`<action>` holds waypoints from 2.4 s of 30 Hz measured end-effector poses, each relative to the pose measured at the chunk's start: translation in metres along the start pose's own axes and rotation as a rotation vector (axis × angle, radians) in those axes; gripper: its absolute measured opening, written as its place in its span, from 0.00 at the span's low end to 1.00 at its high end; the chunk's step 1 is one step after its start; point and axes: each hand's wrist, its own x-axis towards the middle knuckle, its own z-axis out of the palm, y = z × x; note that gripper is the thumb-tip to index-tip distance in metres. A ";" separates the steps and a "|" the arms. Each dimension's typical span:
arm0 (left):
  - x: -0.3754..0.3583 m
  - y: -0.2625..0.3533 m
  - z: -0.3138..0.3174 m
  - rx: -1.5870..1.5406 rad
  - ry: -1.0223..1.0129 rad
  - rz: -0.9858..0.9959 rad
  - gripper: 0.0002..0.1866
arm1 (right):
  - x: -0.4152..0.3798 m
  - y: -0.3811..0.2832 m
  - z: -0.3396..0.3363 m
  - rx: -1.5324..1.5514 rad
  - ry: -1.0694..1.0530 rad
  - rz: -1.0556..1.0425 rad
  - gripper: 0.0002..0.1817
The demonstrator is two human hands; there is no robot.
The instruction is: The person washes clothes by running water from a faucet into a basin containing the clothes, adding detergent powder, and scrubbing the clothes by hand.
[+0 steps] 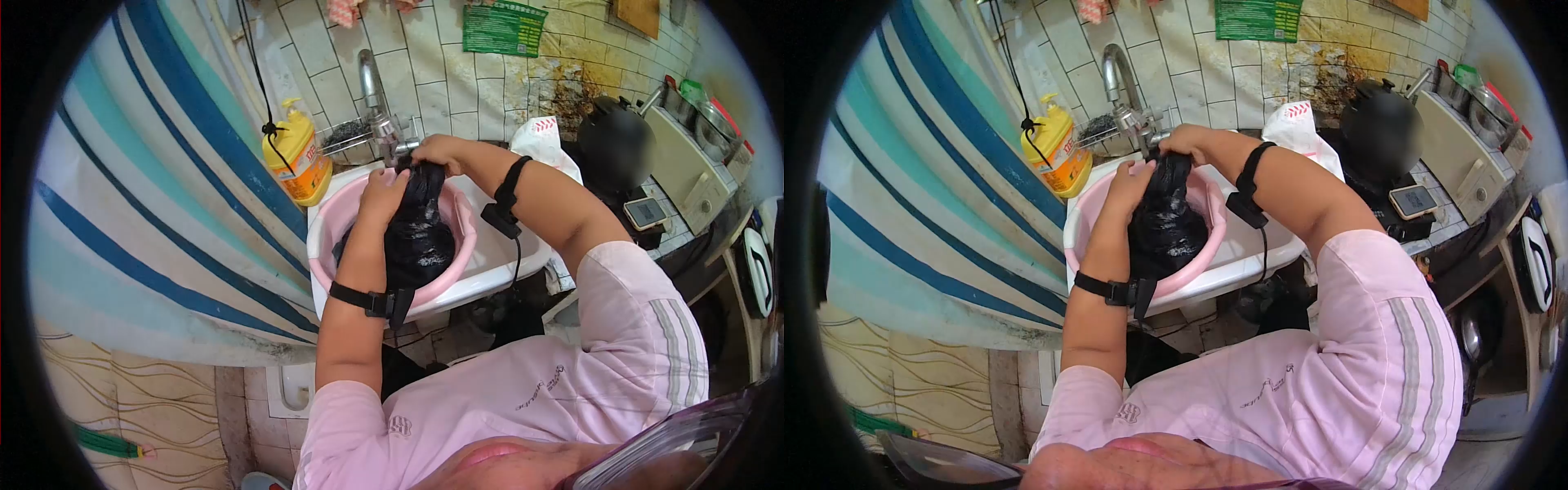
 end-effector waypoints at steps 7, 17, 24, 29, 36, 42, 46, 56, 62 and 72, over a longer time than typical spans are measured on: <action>0.002 0.030 0.012 -1.419 -0.517 -0.411 0.20 | -0.011 0.021 -0.013 0.282 0.076 -0.149 0.08; 0.005 0.021 0.029 -1.893 -0.664 -0.685 0.12 | -0.045 0.049 0.019 0.492 0.170 -0.252 0.19; 0.001 0.023 0.055 -1.495 -0.307 -0.626 0.21 | -0.053 0.059 0.031 -0.485 0.542 -0.639 0.14; -0.007 0.030 0.042 -1.493 -0.508 -0.705 0.18 | -0.074 0.049 0.043 -0.780 0.481 -0.740 0.14; -0.004 0.025 0.045 -1.620 -0.651 -0.642 0.15 | -0.023 0.061 0.015 -0.592 0.432 -0.357 0.27; -0.006 0.034 0.011 -1.699 -0.563 -0.718 0.17 | -0.052 0.049 0.021 -0.587 0.469 -0.396 0.25; -0.004 0.023 0.036 -1.573 -0.373 -0.794 0.18 | -0.087 0.042 0.046 -0.745 0.513 -0.718 0.23; -0.013 0.040 0.020 -1.786 -0.686 -0.632 0.17 | -0.032 0.065 0.010 -0.486 0.461 -0.450 0.25; -0.005 0.048 -0.014 -1.902 -0.508 -0.631 0.16 | -0.029 0.063 0.014 0.382 0.099 -0.501 0.18; -0.008 0.032 0.020 -1.726 -0.698 -0.274 0.21 | -0.020 0.069 -0.002 0.950 0.102 -0.324 0.14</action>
